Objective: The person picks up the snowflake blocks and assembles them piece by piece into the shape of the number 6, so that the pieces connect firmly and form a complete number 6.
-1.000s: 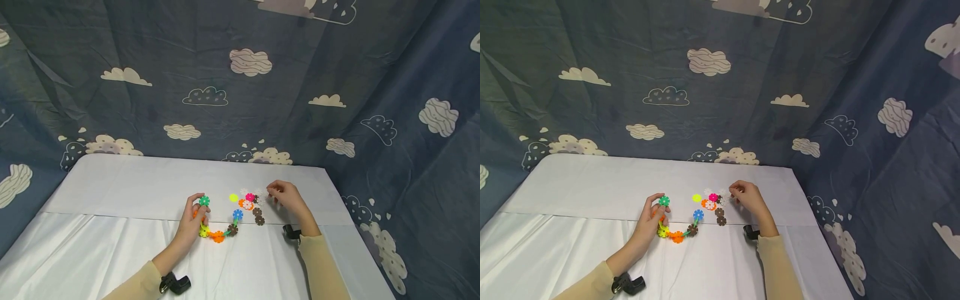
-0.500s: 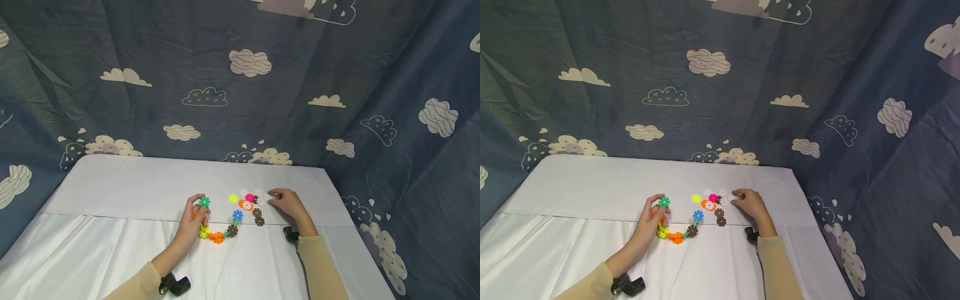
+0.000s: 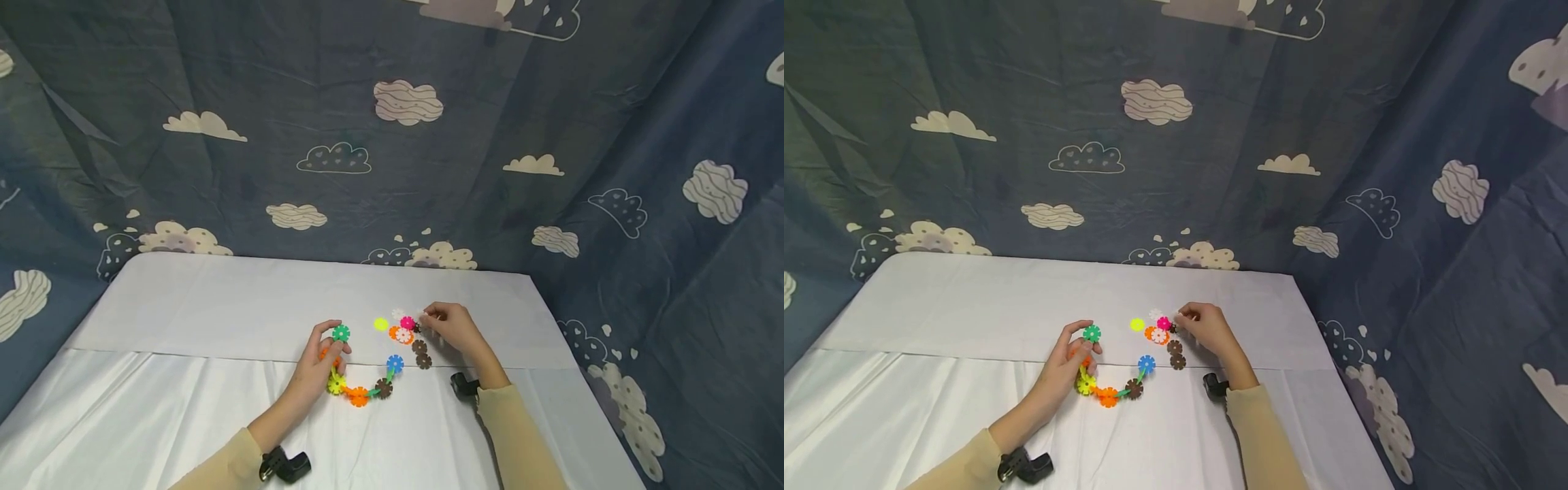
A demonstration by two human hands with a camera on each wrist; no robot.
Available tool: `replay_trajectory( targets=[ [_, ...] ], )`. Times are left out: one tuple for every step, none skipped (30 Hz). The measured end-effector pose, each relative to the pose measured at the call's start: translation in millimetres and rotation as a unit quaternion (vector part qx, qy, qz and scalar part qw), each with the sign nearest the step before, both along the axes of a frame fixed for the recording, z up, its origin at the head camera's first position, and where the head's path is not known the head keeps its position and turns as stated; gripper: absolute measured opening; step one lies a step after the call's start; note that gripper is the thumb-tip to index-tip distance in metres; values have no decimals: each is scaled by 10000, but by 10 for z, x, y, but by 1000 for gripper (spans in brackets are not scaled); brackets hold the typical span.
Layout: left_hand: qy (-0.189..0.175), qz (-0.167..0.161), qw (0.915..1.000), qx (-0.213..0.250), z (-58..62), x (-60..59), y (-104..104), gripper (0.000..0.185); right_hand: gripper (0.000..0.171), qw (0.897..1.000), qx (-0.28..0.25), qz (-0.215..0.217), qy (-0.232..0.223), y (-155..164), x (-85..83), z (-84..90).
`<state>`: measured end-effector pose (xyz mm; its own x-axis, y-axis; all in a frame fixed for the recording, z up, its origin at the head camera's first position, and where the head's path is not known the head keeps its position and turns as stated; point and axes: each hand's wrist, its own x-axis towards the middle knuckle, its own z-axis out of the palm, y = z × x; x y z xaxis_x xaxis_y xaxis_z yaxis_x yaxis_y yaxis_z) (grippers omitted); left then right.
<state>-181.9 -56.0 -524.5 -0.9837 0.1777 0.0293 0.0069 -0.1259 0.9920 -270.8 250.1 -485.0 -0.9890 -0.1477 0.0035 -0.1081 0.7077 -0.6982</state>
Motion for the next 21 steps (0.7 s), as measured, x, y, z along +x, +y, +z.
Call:
replay_trajectory(
  targets=[
    [30,-23,10000,-19,-4,-2,1,45,17,9999,-110,86,-31,-67,22,28],
    [43,-51,10000,-45,-7,-3,2,45,17,9997,-194,172,-44,-130,46,57],
    [44,-81,9999,-74,-9,-1,2,44,17,9993,-269,247,-57,-190,72,84],
    [27,-122,9999,-108,-10,0,2,45,16,9989,-332,334,-65,-245,98,108],
    [-9,-175,9997,-144,-11,2,4,44,16,9983,-391,425,-64,-296,125,130],
    [-55,-236,9995,-180,-12,4,4,44,16,9976,-462,501,-85,-345,155,150],
    [-106,-297,9993,-215,-9,9,4,44,16,9967,-537,595,-111,-388,181,165],
    [-166,-367,9989,-246,-6,14,4,44,16,9959,-593,675,-130,-424,204,173],
    [-213,-425,9985,-274,-3,18,4,44,16,9950,-643,747,-149,-459,225,177],
    [-255,-466,9982,-292,1,22,5,44,16,9942,-680,819,-154,-491,243,179],
    [-282,-501,9979,-300,3,25,6,44,16,9933,-733,881,-157,-522,261,180],
    [-297,-520,9977,-308,5,28,5,44,15,9928,-758,920,-148,-553,276,180],
    [-307,-531,9976,-313,7,32,4,44,15,9924,-772,950,-125,-582,290,177],
    [-305,-544,9975,-318,8,34,5,44,14,9923,-758,976,-85,-610,304,175],
    [-291,-555,9975,-315,8,36,5,44,13,9922,-725,1011,-36,-638,316,172],
    [-279,-573,9974,-323,8,37,4,44,12,9921,-683,1051,11,-665,328,166],
    [-267,-602,9972,-350,8,39,2,43,11,9918,-636,1102,75,-690,338,157],
    [-253,-633,9970,-378,8,41,0,43,11,9914,-577,1169,143,-711,343,140],
    [-234,-666,9967,-410,5,42,-2,44,11,9907,-526,1236,199,-732,352,130],
    [-218,-704,9963,-446,4,43,-3,44,11,9899,-468,1310,272,-750,358,119],
    [-206,-746,9959,-477,1,43,-5,44,10,9889,-410,1380,358,-767,365,112]
  ],
)
